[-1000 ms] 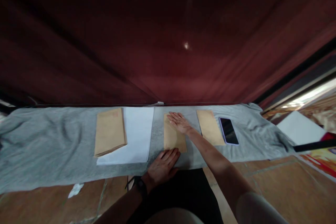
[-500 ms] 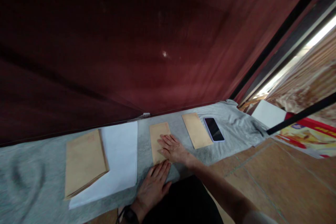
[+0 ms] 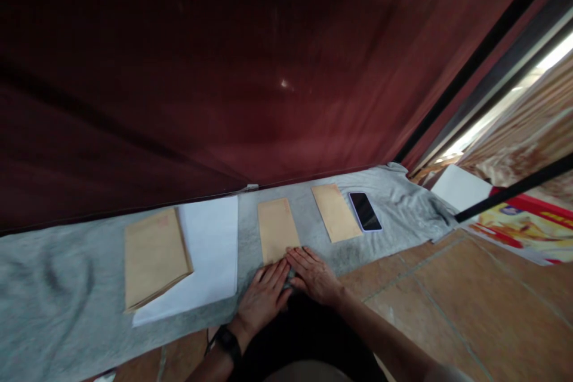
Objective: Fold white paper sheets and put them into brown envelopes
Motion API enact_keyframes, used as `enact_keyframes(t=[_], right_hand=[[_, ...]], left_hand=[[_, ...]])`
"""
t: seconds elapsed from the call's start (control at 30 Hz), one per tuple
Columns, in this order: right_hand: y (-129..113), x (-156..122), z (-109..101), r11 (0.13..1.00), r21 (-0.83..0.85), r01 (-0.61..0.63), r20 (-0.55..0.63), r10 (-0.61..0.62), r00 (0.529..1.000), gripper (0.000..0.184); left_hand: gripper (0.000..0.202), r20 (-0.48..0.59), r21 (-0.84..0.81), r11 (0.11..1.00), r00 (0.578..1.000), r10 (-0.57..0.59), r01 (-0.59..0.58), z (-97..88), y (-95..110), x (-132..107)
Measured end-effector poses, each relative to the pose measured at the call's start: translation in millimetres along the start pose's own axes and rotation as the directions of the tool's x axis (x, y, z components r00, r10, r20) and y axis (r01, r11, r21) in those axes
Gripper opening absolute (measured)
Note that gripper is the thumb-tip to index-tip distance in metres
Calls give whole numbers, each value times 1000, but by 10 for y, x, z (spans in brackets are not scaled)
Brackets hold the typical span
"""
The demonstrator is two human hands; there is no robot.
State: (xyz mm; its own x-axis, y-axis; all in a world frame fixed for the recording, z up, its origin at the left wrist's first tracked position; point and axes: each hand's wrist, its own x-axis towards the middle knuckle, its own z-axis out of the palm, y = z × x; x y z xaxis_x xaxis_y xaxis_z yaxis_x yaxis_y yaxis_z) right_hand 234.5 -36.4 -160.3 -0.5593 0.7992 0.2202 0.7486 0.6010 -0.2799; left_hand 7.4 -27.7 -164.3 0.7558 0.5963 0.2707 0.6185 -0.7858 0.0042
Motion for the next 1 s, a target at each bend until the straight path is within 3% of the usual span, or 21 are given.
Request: enact_keyframes(t=[0.2, 0.5, 0.63, 0.7, 0.8, 0.9, 1.0], right_hand=[[21, -166, -42, 1000, -28, -8, -8, 8, 1000, 61], [36, -348, -108, 991, 26, -128, -24, 129, 991, 55], [-35, -300, -93, 974, 77, -213, -92, 220, 971, 47], [-89, -219, -51, 936, 96, -338, -149, 349, 925, 42], [-174, -60, 30, 841, 134, -524, -212, 541, 814, 36], [-223, 77, 90, 732, 353, -582, -200, 667, 717, 30], [-213, 162, 109, 426, 786, -448, -88, 795, 600, 23]], left_hand=[[48, -35, -28, 996, 995, -90, 89, 38, 41, -46], [47, -81, -44, 960, 957, -279, 276, -9, 181, -247], [42, -87, -79, 937, 934, -346, 339, -70, 218, -200], [38, -84, -86, 927, 925, -371, 364, -99, 209, -124], [34, -54, -57, 909, 908, -415, 412, -127, 156, -3], [33, -16, 5, 916, 916, -401, 401, -127, 80, 69], [31, -12, 59, 934, 936, -352, 352, -108, 9, 98]])
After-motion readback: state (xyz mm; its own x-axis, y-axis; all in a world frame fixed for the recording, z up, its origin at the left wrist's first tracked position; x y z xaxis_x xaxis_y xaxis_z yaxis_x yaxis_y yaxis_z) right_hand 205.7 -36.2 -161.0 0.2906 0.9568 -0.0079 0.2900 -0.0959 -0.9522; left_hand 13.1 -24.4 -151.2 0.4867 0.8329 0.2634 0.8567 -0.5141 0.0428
